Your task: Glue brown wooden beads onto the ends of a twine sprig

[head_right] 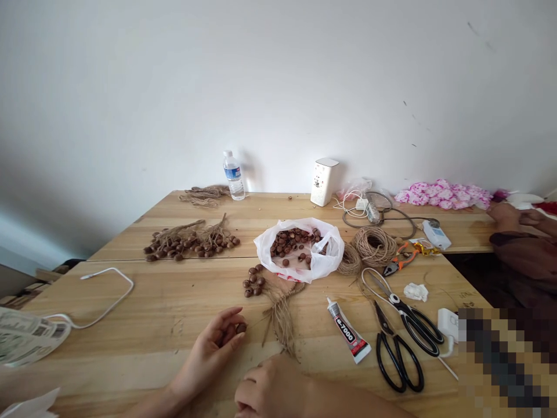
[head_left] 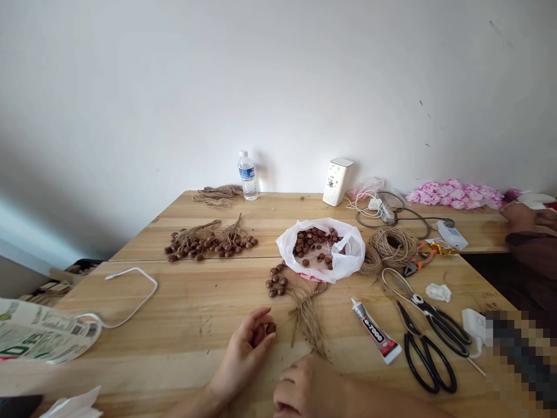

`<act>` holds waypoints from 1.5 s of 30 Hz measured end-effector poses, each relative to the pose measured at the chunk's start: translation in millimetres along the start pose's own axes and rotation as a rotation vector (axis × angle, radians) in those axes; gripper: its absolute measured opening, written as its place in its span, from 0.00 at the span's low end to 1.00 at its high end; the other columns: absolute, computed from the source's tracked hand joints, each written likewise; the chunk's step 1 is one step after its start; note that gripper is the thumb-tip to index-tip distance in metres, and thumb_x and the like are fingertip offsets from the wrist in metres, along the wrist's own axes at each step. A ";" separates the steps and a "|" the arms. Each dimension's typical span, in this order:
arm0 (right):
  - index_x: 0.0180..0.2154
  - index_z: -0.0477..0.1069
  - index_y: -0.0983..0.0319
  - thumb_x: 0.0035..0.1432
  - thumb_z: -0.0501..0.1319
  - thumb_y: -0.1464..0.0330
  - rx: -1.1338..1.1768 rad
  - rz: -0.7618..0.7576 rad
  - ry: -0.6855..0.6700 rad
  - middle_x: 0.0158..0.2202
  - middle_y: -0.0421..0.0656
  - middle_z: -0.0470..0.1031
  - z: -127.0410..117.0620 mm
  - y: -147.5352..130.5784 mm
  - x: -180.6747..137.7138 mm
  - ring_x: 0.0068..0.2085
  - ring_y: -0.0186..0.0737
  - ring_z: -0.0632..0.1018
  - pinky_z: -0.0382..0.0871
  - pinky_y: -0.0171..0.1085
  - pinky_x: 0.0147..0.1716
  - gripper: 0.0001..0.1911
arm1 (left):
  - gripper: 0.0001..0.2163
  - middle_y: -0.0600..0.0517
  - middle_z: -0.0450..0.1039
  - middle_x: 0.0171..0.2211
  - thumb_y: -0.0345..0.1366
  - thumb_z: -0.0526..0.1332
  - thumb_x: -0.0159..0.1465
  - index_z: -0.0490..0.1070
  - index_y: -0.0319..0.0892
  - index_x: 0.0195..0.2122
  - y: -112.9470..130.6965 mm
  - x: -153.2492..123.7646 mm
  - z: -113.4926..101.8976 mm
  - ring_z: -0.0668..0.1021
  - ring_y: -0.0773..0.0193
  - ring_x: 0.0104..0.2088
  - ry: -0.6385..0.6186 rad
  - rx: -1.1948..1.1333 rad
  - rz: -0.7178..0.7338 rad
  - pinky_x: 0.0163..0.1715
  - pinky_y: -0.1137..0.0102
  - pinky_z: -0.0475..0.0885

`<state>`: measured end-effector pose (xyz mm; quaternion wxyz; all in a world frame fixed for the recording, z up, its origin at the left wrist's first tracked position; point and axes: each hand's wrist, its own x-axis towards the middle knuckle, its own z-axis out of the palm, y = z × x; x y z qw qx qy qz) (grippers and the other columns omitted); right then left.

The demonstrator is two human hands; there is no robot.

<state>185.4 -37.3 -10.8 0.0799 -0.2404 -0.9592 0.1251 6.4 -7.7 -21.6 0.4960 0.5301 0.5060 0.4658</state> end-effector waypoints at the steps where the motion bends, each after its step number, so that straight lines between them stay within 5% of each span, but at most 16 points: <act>1: 0.30 0.70 0.60 0.54 0.62 0.61 -0.002 -0.004 0.001 0.27 0.36 0.75 -0.4 0.0 0.3 0.27 0.34 0.74 0.60 0.33 0.23 0.09 | 0.19 0.51 0.75 0.34 0.39 0.63 0.55 0.64 0.43 0.48 -1.0 0.1 -0.1 0.75 0.65 0.30 0.001 0.005 0.006 0.32 0.71 0.72; 16: 0.27 0.69 0.61 0.59 0.59 0.63 0.097 -0.039 0.026 0.24 0.35 0.73 12.4 9.6 -0.4 0.25 0.31 0.71 0.59 0.30 0.24 0.10 | 0.19 0.49 0.76 0.36 0.40 0.64 0.55 0.65 0.43 0.47 -1.6 -1.3 -1.4 0.77 0.62 0.36 -0.032 -0.023 -0.016 0.39 0.68 0.73; 45: 0.27 0.70 0.62 0.60 0.58 0.65 0.233 -0.034 0.054 0.24 0.37 0.72 15.0 15.5 -1.8 0.25 0.30 0.71 0.62 0.28 0.26 0.10 | 0.22 0.48 0.77 0.34 0.43 0.66 0.51 0.68 0.42 0.46 8.8 -0.7 -1.5 0.78 0.61 0.33 -0.017 -0.010 -0.046 0.36 0.67 0.74</act>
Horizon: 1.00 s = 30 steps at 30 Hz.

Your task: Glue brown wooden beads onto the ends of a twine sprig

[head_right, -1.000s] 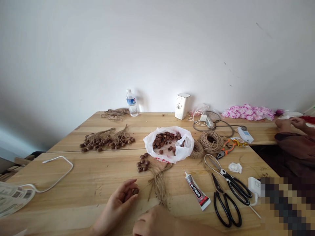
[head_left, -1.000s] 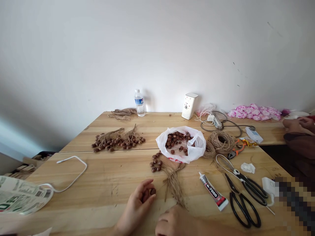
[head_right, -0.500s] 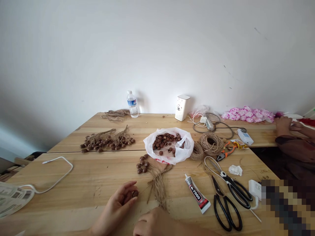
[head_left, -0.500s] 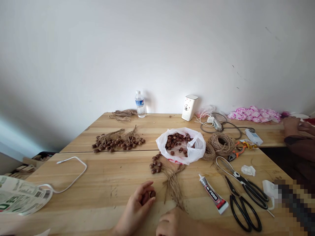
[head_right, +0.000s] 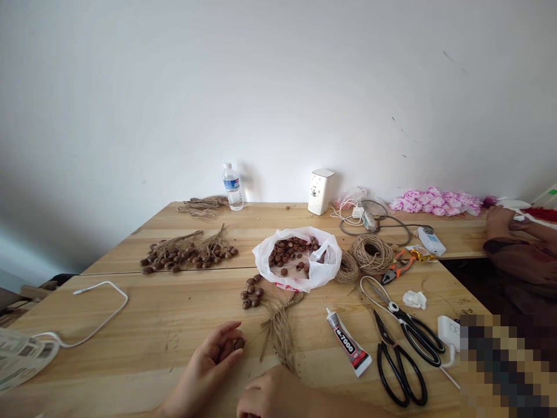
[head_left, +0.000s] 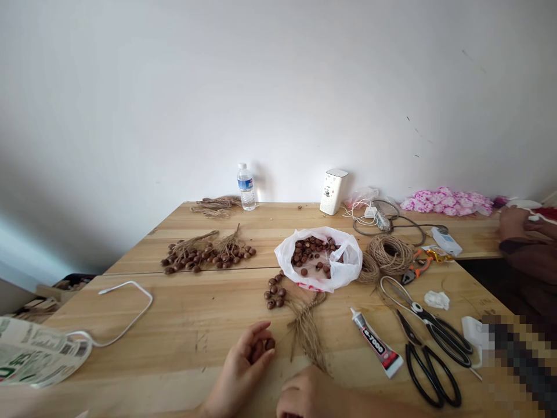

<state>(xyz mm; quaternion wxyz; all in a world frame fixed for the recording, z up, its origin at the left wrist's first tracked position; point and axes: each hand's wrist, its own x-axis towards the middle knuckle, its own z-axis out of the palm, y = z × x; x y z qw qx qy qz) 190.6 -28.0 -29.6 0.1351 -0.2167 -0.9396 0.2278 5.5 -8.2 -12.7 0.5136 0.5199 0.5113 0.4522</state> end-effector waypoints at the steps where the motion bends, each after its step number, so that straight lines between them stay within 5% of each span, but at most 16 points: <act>1: 0.27 0.71 0.62 0.59 0.59 0.65 0.011 0.004 -0.003 0.24 0.37 0.71 0.1 0.7 -0.2 0.24 0.30 0.71 0.62 0.28 0.25 0.10 | 0.22 0.48 0.77 0.34 0.44 0.66 0.51 0.68 0.42 0.46 0.7 0.2 0.2 0.78 0.61 0.33 0.001 0.003 -0.004 0.36 0.67 0.74; 8: 0.31 0.75 0.63 0.60 0.58 0.65 0.228 0.017 0.017 0.25 0.38 0.72 -35.3 -11.2 2.8 0.27 0.30 0.72 0.63 0.26 0.27 0.10 | 0.20 0.50 0.76 0.33 0.41 0.64 0.54 0.66 0.42 0.47 -12.7 3.3 1.8 0.77 0.62 0.33 0.029 -0.006 0.042 0.35 0.69 0.73; 12: 0.32 0.73 0.64 0.62 0.55 0.67 0.116 0.222 0.337 0.27 0.41 0.71 -70.6 -9.1 31.8 0.27 0.32 0.70 0.63 0.30 0.29 0.11 | 0.21 0.52 0.75 0.31 0.40 0.63 0.55 0.64 0.42 0.49 -17.9 5.2 1.9 0.76 0.63 0.31 0.029 -0.003 0.054 0.33 0.69 0.72; 15: 0.34 0.72 0.63 0.59 0.58 0.71 -0.162 0.387 0.463 0.32 0.43 0.71 -84.1 11.8 63.7 0.37 0.39 0.71 0.64 0.37 0.38 0.04 | 0.19 0.52 0.75 0.31 0.39 0.63 0.56 0.64 0.41 0.48 -15.4 5.5 1.1 0.75 0.64 0.29 0.019 0.029 0.064 0.32 0.70 0.71; 22: 0.31 0.73 0.64 0.47 0.68 0.55 -0.466 0.408 0.242 0.36 0.46 0.68 -81.1 49.6 99.6 0.43 0.48 0.66 0.64 0.44 0.42 0.19 | 0.19 0.52 0.74 0.31 0.39 0.62 0.56 0.66 0.42 0.48 -15.4 5.2 0.6 0.74 0.64 0.30 0.011 0.036 0.056 0.32 0.70 0.71; 30: 0.32 0.73 0.63 0.47 0.70 0.64 -0.410 0.360 0.239 0.35 0.45 0.70 -66.8 57.9 96.4 0.43 0.47 0.67 0.63 0.42 0.42 0.12 | 0.19 0.52 0.74 0.33 0.38 0.61 0.56 0.65 0.42 0.49 -17.2 4.4 -0.6 0.75 0.64 0.31 0.000 0.072 0.058 0.34 0.69 0.71</act>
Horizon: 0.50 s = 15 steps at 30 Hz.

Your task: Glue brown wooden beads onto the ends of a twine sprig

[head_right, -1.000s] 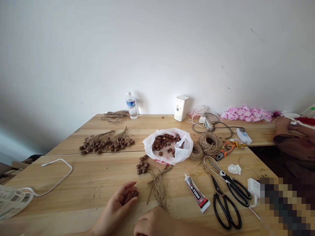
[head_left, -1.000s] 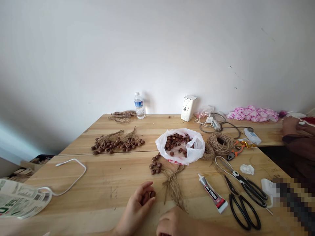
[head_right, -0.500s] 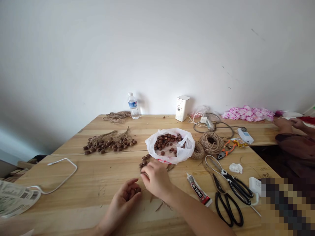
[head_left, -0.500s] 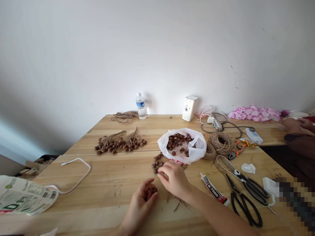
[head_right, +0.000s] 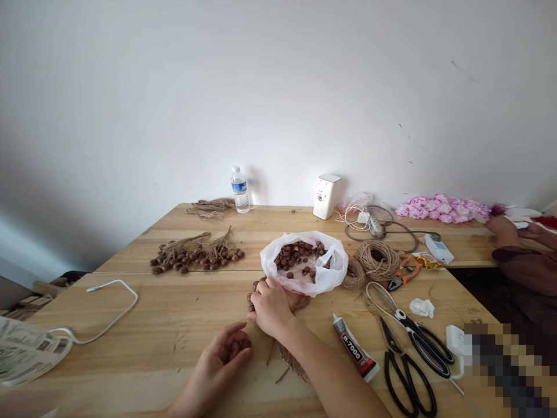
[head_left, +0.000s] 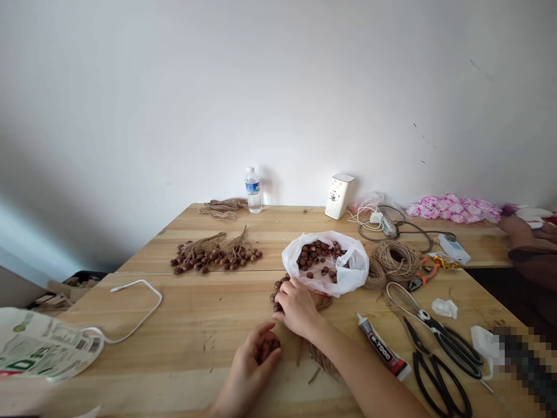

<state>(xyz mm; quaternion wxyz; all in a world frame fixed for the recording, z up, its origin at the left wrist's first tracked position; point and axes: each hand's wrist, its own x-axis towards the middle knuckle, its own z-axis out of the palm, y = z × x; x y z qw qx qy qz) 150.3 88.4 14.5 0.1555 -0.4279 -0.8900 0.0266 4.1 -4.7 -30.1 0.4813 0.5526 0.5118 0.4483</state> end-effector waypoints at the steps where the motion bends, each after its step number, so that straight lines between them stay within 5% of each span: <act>1: 0.33 0.73 0.63 0.48 0.70 0.66 0.041 -0.015 0.017 0.36 0.45 0.72 0.6 2.4 -0.6 0.43 0.46 0.67 0.63 0.41 0.43 0.11 | 0.18 0.52 0.74 0.32 0.38 0.61 0.56 0.65 0.42 0.48 0.1 0.1 -0.1 0.75 0.64 0.31 0.000 -0.002 0.002 0.34 0.70 0.71; 8: 0.46 0.71 0.62 0.52 0.66 0.74 0.392 -0.101 0.148 0.41 0.45 0.75 -2.9 20.6 -6.3 0.45 0.44 0.70 0.64 0.41 0.46 0.17 | 0.18 0.52 0.74 0.33 0.37 0.60 0.58 0.62 0.43 0.49 -2.3 -0.3 -0.5 0.74 0.65 0.30 -0.026 0.013 0.009 0.34 0.70 0.70; 15: 0.42 0.73 0.62 0.53 0.63 0.78 0.549 -0.059 0.172 0.39 0.45 0.76 2.2 24.9 -5.6 0.44 0.42 0.72 0.67 0.41 0.45 0.14 | 0.18 0.52 0.74 0.33 0.37 0.59 0.59 0.61 0.42 0.50 -4.1 -0.9 -0.9 0.73 0.65 0.30 -0.036 0.019 0.005 0.33 0.70 0.70</act>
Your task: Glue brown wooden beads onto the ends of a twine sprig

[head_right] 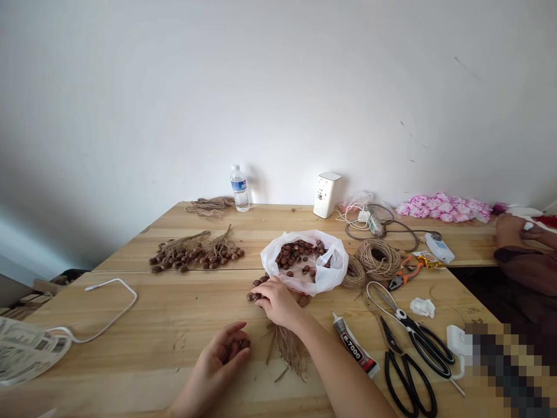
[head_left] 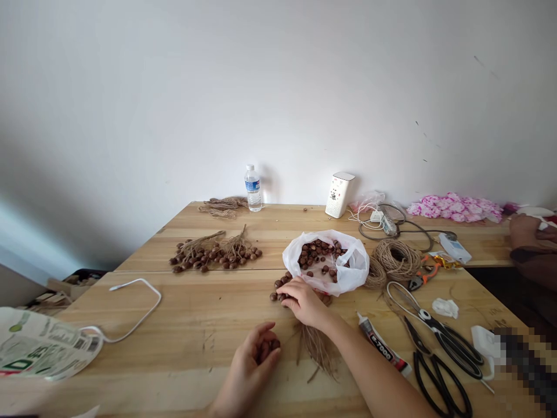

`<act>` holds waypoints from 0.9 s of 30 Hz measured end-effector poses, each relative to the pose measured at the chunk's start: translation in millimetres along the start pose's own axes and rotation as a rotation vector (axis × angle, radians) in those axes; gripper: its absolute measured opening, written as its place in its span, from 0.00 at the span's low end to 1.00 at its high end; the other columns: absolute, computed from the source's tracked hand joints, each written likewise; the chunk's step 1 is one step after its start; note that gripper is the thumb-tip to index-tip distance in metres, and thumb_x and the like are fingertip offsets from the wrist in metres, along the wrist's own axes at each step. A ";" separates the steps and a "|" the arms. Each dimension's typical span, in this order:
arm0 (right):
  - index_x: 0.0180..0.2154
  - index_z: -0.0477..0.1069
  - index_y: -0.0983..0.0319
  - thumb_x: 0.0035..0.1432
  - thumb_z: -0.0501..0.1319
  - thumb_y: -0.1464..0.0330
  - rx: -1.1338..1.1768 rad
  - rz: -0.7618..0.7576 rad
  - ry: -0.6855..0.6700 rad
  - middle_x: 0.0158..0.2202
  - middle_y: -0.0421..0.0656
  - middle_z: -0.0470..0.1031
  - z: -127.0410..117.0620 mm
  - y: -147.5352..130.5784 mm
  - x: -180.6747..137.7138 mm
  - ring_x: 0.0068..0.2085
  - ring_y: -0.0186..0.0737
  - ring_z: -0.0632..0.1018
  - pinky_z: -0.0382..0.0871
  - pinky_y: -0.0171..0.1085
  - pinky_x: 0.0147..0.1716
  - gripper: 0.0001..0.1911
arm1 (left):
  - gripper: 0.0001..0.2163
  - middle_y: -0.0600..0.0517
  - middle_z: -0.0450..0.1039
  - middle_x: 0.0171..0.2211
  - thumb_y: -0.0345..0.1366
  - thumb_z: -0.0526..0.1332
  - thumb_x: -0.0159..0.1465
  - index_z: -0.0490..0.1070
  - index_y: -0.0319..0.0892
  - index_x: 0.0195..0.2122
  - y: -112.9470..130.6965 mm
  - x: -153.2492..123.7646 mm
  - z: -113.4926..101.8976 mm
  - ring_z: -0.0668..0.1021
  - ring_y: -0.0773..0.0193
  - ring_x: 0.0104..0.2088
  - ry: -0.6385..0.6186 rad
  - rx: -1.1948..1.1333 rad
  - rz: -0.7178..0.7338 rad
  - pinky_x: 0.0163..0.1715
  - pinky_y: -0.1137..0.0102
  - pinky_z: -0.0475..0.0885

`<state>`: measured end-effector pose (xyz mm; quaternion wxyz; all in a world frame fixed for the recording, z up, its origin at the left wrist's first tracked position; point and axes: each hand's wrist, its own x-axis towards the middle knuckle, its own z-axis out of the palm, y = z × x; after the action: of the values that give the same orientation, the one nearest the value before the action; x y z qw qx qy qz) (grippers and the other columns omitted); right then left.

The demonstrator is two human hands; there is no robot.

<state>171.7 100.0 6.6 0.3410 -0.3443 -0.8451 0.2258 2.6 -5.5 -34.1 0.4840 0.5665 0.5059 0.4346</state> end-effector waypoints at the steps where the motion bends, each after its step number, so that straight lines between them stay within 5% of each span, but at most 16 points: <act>1: 0.42 0.73 0.62 0.53 0.63 0.78 0.017 0.003 0.009 0.38 0.45 0.76 0.3 0.6 0.1 0.43 0.42 0.72 0.67 0.41 0.45 0.13 | 0.18 0.52 0.74 0.33 0.37 0.59 0.59 0.61 0.43 0.50 0.1 -0.1 -0.2 0.73 0.65 0.30 0.000 -0.001 -0.001 0.33 0.70 0.70; 20: 0.38 0.74 0.63 0.48 0.68 0.76 -0.002 -0.031 0.090 0.35 0.45 0.77 6.0 5.0 -1.4 0.40 0.44 0.73 0.68 0.41 0.42 0.12 | 0.18 0.52 0.75 0.32 0.38 0.60 0.58 0.63 0.43 0.49 4.4 1.4 0.5 0.74 0.65 0.29 0.009 -0.012 -0.004 0.34 0.70 0.71; 27: 0.38 0.74 0.62 0.49 0.68 0.72 -0.258 -0.079 -0.062 0.36 0.44 0.76 10.3 -2.7 -0.2 0.41 0.43 0.70 0.65 0.40 0.42 0.12 | 0.19 0.52 0.74 0.31 0.39 0.61 0.56 0.64 0.42 0.48 7.5 0.3 0.5 0.74 0.64 0.29 0.019 -0.031 -0.017 0.33 0.70 0.71</act>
<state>163.1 96.5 1.3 0.2762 -0.3445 -0.8901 0.1124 4.3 -5.4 -26.8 0.4914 0.5503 0.5085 0.4439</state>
